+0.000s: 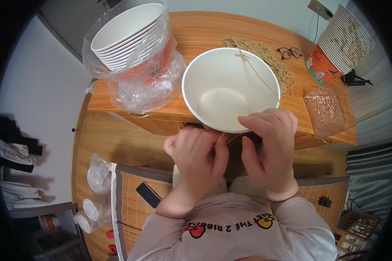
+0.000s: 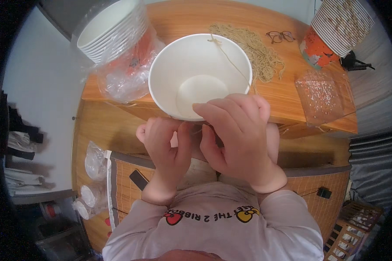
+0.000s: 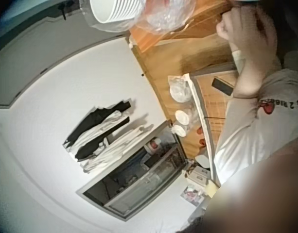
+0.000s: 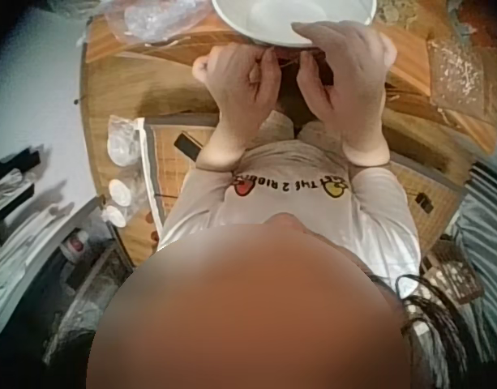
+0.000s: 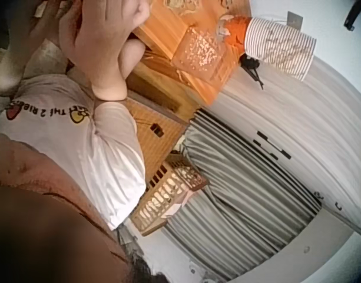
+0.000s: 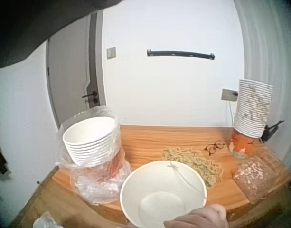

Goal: Threading string handles through holes in paper buckets and stacking them into plastic bags for packaging.

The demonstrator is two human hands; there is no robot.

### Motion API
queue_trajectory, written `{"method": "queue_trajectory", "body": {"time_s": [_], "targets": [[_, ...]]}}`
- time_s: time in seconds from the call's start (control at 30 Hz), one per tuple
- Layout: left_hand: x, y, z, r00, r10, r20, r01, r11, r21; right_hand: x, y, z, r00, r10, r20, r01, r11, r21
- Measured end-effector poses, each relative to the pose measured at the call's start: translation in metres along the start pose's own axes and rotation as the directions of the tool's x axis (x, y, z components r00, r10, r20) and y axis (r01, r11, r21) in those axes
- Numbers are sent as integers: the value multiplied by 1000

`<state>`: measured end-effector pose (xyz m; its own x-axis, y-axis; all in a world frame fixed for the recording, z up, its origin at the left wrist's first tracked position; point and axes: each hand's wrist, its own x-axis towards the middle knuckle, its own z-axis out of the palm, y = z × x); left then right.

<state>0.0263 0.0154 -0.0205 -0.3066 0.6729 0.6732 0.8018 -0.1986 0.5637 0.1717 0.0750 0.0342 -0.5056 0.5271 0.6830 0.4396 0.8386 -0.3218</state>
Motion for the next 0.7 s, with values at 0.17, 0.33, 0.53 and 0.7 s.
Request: {"method": "queue_trajectory", "body": {"time_s": [0.17,0.33,0.53,0.7], "targets": [[0,-1,3,999,21,25,-21,1000,18,-1,1,1,1000,3,-10,-3,1000,12],[2,-1,1,999,8,34,-9,1000,23,3,-1,-1,997,-43,63,44,999,-14],[5,0,0,999,33,20,-33,999,15,10,-3,0,994,-21,105,21,1000,-2],[5,1,-1,1000,21,3,-21,999,36,11,-2,0,993,-14,118,12,1000,15]]}}
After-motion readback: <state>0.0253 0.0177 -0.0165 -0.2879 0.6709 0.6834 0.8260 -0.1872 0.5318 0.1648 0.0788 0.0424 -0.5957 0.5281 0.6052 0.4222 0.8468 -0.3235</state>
